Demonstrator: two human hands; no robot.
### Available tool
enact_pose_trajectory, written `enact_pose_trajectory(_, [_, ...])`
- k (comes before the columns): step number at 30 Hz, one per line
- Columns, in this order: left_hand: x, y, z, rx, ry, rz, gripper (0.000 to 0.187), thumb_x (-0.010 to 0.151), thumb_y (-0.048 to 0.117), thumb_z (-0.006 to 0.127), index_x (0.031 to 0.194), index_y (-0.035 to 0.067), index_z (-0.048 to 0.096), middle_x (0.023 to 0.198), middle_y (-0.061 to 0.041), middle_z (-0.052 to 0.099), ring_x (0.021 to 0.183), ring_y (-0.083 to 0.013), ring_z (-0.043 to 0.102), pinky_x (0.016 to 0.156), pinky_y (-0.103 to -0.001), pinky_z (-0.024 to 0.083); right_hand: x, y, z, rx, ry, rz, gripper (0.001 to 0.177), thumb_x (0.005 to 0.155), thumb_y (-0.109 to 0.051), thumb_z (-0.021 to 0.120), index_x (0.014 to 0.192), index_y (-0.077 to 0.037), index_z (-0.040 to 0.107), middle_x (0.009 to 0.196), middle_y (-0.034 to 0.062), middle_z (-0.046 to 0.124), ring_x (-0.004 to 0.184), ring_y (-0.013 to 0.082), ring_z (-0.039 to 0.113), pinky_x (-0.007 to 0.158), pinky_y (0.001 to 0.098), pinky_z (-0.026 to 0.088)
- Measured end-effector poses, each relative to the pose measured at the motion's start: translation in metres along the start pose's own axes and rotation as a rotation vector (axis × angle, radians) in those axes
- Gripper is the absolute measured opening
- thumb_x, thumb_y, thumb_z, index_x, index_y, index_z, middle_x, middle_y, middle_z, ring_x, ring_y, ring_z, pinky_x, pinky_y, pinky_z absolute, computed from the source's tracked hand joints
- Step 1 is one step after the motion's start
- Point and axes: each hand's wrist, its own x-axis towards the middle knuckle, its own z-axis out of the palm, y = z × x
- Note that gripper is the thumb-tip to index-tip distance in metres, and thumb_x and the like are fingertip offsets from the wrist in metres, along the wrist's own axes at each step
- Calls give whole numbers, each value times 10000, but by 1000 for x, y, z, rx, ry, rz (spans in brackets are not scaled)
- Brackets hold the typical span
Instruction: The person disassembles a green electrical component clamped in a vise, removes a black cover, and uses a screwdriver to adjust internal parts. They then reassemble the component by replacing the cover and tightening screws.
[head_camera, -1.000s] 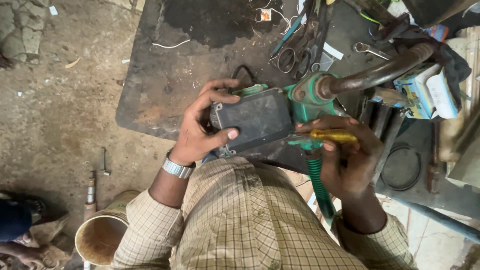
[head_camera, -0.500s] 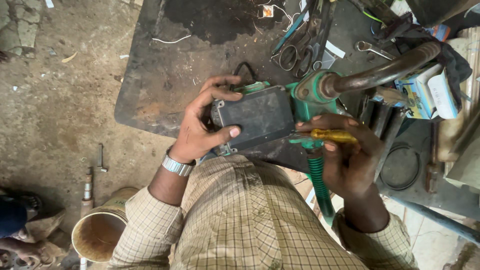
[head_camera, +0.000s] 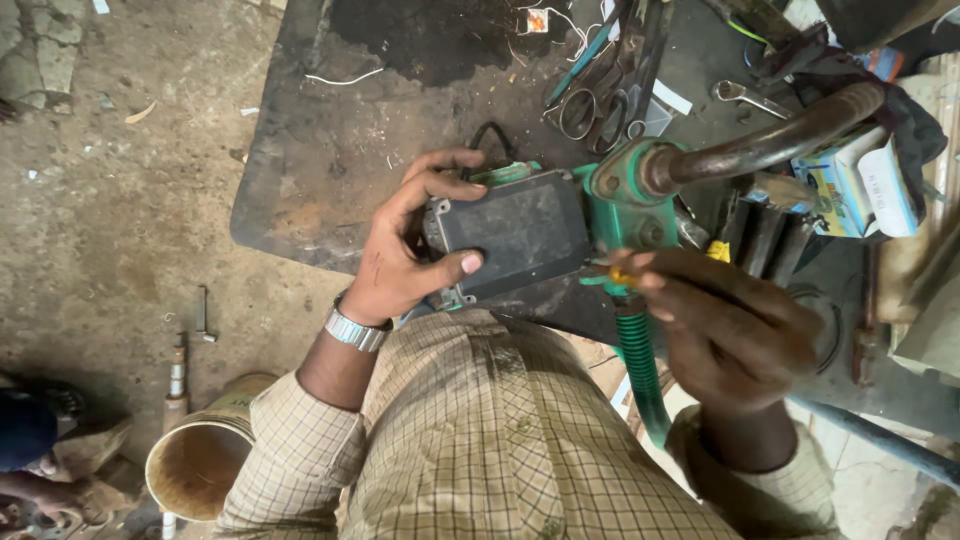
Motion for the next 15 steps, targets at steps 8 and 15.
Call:
enact_pose_trajectory(8, [0, 1, 1, 8, 0, 18, 466, 830, 175, 833, 1249, 80, 654, 1533, -123, 531, 1477, -277, 505, 1265, -424, 394, -16, -21, 25, -496, 273, 55, 131, 1050, -34, 716, 1150, 49, 695, 1079, 203, 704, 946, 282, 758, 688, 329, 629])
enact_pose_trajectory(15, [1, 2, -1, 43, -7, 27, 467, 831, 177, 836, 1248, 82, 649, 1523, -122, 530, 1459, -269, 504, 1251, -418, 389, 18, -14, 0, -114, -47, 40, 186, 952, 19, 592, 1121, 57, 660, 1205, 263, 661, 1102, 379, 722, 929, 435, 651])
